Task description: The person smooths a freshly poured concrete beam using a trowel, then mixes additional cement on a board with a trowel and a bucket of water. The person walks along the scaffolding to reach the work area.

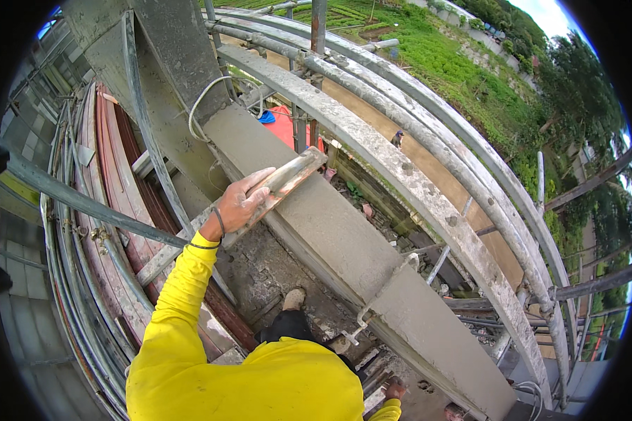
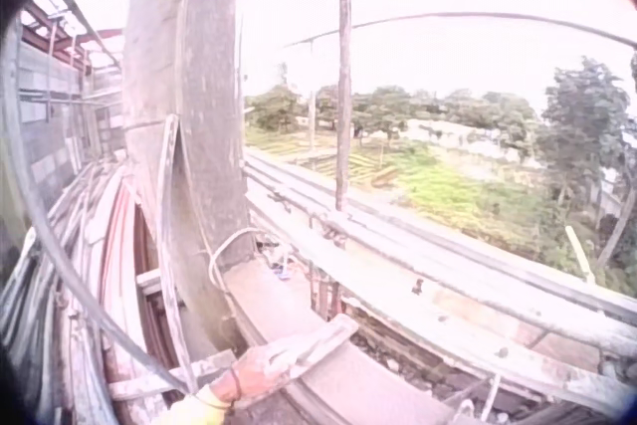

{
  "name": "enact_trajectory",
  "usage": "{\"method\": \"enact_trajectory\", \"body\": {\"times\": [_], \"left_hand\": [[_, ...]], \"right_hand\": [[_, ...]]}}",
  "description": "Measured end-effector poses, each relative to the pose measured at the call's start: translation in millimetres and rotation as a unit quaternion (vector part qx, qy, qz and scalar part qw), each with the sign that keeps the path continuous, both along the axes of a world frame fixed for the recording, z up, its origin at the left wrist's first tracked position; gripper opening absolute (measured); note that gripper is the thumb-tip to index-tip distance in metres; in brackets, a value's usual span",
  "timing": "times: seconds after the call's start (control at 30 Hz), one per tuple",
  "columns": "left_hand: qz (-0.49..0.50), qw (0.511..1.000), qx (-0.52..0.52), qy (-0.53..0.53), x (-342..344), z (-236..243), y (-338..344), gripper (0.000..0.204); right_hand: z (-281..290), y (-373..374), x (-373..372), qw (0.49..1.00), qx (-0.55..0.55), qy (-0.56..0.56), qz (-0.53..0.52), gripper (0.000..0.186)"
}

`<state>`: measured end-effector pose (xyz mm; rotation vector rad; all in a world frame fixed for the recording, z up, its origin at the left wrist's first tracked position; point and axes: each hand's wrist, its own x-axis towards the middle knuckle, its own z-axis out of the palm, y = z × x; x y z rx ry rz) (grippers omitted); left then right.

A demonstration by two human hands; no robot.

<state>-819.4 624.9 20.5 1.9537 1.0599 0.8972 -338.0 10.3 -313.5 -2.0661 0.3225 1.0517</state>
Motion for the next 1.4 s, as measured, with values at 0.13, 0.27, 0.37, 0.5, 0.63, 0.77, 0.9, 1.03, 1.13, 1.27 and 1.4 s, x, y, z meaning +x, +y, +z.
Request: {"method": "enact_trajectory", "body": {"times": [0.13,0.27,0.37,0.5,0.63,0.77,0.9,1.03,1.13,1.27,1.4], "left_hand": [[0.126,0.989,0.047,0.069,-86.0,-5.1,96.1,0.045],[0.161,0.981,0.063,0.087,-141.0,-25.5,180.7,0.043],[0.168,0.979,0.036,0.112,-150.5,-31.0,212.1,0.043],[0.16,0.982,0.035,0.097,-160.7,-53.2,228.3,0.043],[0.151,0.984,-0.066,0.067,-120.7,-40.6,190.9,0.044],[0.099,0.992,-0.015,0.075,-76.7,-44.6,128.2,0.045],[0.028,0.997,-0.055,0.055,-4.9,-20.7,45.6,0.045],[-0.058,0.992,-0.072,0.081,62.8,-18.4,-37.9,0.049],[-0.118,0.987,-0.06,0.091,94.5,-10.4,-85.3,0.048],[-0.055,0.994,-0.049,0.077,81.5,11.8,-63.9,0.046],[0.034,0.992,0.004,0.118,57.8,-13.5,-9.7,0.045]], "right_hand": [[-24.4,-4.4,-36.6,0.998,-0.012,0.056,-0.005,0.024],[-4.7,7.8,-83.5,0.997,-0.039,0.063,-0.005,0.019],[10.5,12.4,-101.9,0.997,-0.048,0.056,-0.004,0.016],[23.4,23.1,-102.0,0.998,-0.05,0.033,0.005,0.013],[11.7,29.5,-91.1,0.997,-0.08,0.004,0.004,0.026],[-11.4,36.9,-78.2,0.999,-0.023,-0.001,0.025,0.025],[-31.2,44.4,-79.5,0.999,-0.011,0.013,0.042,0.027],[-88.5,6.3,-60.8,0.997,-0.02,0.007,0.075,0.032],[-89.9,-0.6,-73.4,0.998,0.006,0.05,-0.027,0.027],[-99.9,-36.6,-62.2,0.99,0.012,0.127,-0.065,0.028],[-98.2,-44.0,-78.2,0.995,-0.031,0.086,-0.04,0.031]]}}
